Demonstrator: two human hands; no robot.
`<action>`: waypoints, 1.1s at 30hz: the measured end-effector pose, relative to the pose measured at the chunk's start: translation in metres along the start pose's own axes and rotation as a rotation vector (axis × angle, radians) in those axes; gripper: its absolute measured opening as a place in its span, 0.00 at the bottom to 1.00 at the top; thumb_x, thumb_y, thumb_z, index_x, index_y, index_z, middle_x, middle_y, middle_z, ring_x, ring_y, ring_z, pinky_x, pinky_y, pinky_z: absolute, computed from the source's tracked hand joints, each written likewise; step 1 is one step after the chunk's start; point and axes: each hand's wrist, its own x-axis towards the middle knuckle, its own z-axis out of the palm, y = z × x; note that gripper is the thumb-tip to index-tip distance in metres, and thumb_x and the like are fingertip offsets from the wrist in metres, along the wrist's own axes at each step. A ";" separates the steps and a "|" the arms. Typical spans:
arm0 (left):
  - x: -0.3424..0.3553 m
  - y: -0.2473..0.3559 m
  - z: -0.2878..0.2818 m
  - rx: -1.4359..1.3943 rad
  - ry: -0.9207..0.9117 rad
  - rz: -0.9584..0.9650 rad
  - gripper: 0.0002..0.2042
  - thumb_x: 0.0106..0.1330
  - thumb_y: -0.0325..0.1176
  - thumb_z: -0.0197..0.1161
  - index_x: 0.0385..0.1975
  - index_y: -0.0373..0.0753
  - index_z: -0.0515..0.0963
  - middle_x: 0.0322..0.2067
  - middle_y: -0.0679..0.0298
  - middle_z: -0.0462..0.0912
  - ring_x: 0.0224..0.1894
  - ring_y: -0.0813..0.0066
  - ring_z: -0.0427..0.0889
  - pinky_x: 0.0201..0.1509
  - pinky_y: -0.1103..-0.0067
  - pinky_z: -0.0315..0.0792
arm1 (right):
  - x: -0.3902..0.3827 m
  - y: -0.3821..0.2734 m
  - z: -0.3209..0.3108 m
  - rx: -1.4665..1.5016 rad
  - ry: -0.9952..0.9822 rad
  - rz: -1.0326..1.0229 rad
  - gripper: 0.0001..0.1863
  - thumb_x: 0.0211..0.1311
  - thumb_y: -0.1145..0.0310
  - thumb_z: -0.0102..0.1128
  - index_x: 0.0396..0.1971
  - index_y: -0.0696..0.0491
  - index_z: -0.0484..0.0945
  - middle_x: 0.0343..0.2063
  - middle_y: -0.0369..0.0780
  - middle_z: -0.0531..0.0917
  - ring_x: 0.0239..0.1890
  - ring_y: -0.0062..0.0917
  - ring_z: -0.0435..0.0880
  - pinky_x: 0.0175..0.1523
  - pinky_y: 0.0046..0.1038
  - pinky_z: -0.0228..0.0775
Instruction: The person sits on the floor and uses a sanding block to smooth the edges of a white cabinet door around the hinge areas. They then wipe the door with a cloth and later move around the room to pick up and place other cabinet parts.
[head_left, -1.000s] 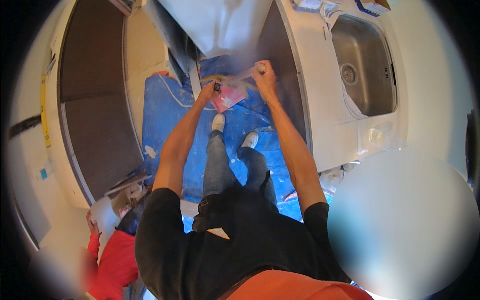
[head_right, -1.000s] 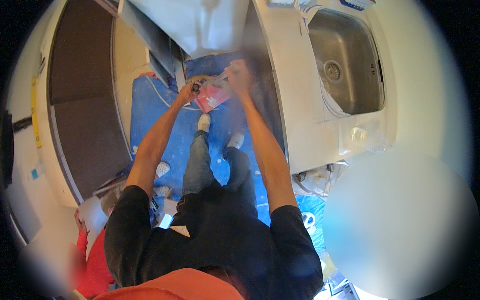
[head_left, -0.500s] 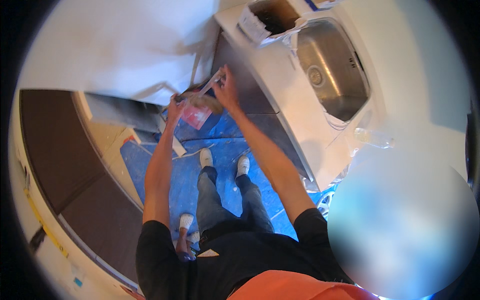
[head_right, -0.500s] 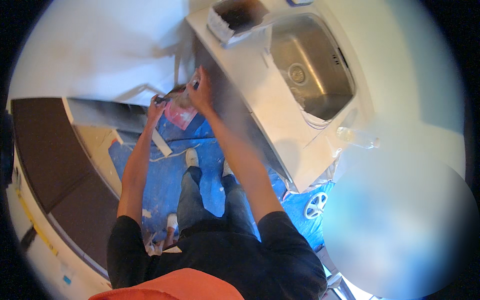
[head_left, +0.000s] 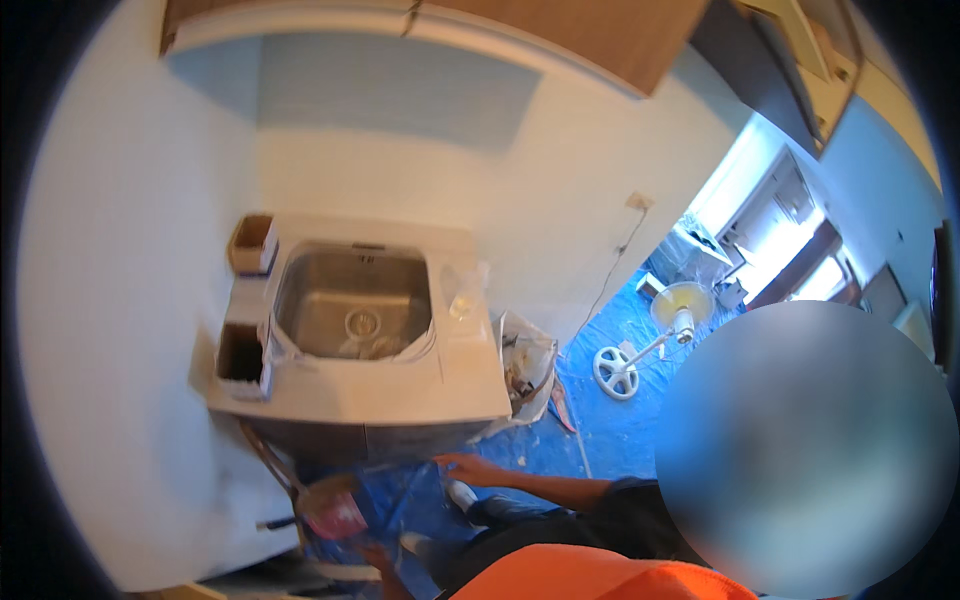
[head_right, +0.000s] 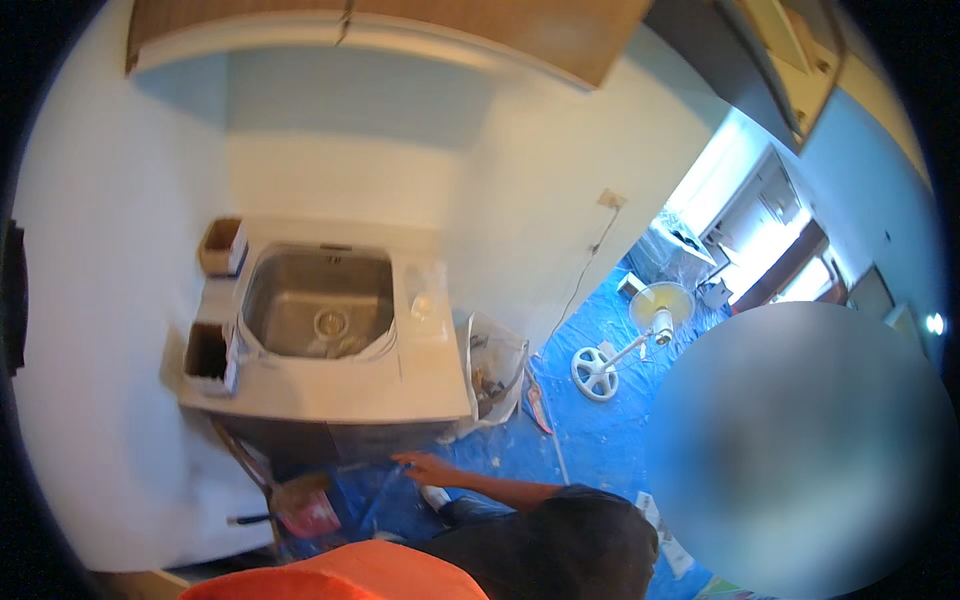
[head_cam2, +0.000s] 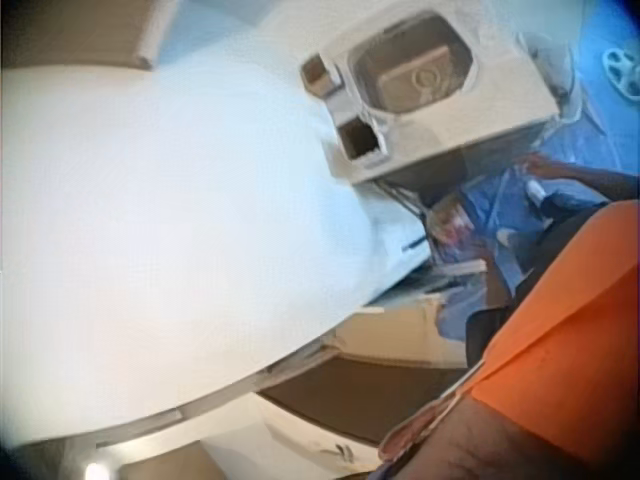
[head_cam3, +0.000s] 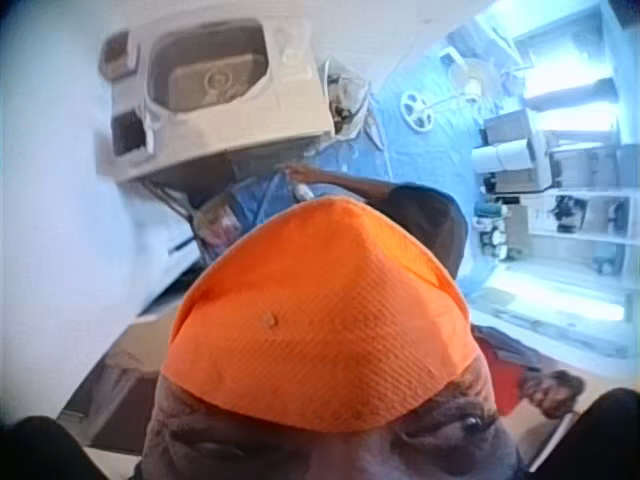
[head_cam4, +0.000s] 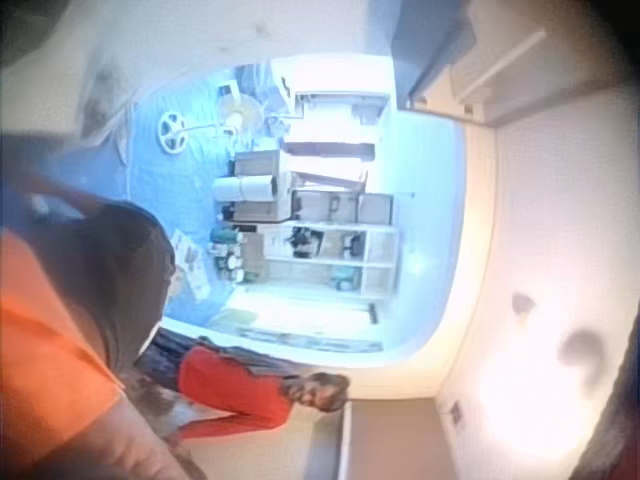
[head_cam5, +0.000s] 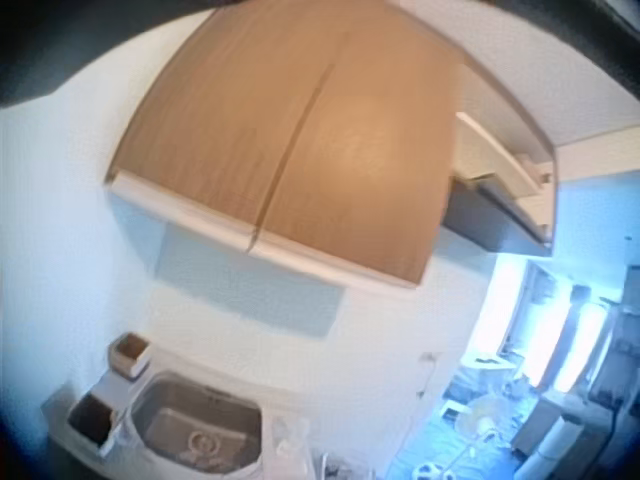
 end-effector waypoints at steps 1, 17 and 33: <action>-0.015 0.009 0.006 0.070 -0.084 0.019 0.30 0.66 0.35 0.55 0.65 0.24 0.62 0.50 0.39 0.77 0.46 0.49 0.82 0.54 0.63 0.76 | -0.017 -0.009 -0.035 -0.032 0.092 0.068 0.26 0.69 0.69 0.57 0.67 0.50 0.71 0.57 0.46 0.81 0.57 0.40 0.81 0.62 0.39 0.73; 0.000 0.177 0.118 -0.280 -0.363 0.062 0.23 0.62 0.27 0.63 0.58 0.32 0.70 0.31 0.55 0.81 0.25 0.71 0.82 0.28 0.75 0.77 | -0.292 -0.307 -0.811 -1.351 1.913 -0.599 0.32 0.63 0.59 0.70 0.65 0.51 0.71 0.60 0.49 0.76 0.60 0.45 0.77 0.64 0.42 0.70; -0.122 0.206 0.196 -0.078 -0.500 -0.084 0.23 0.63 0.28 0.64 0.58 0.32 0.71 0.29 0.55 0.83 0.25 0.67 0.83 0.27 0.70 0.77 | -0.309 -0.312 -0.985 -1.325 1.463 -0.388 0.25 0.66 0.52 0.62 0.62 0.42 0.77 0.53 0.45 0.84 0.56 0.40 0.82 0.58 0.39 0.74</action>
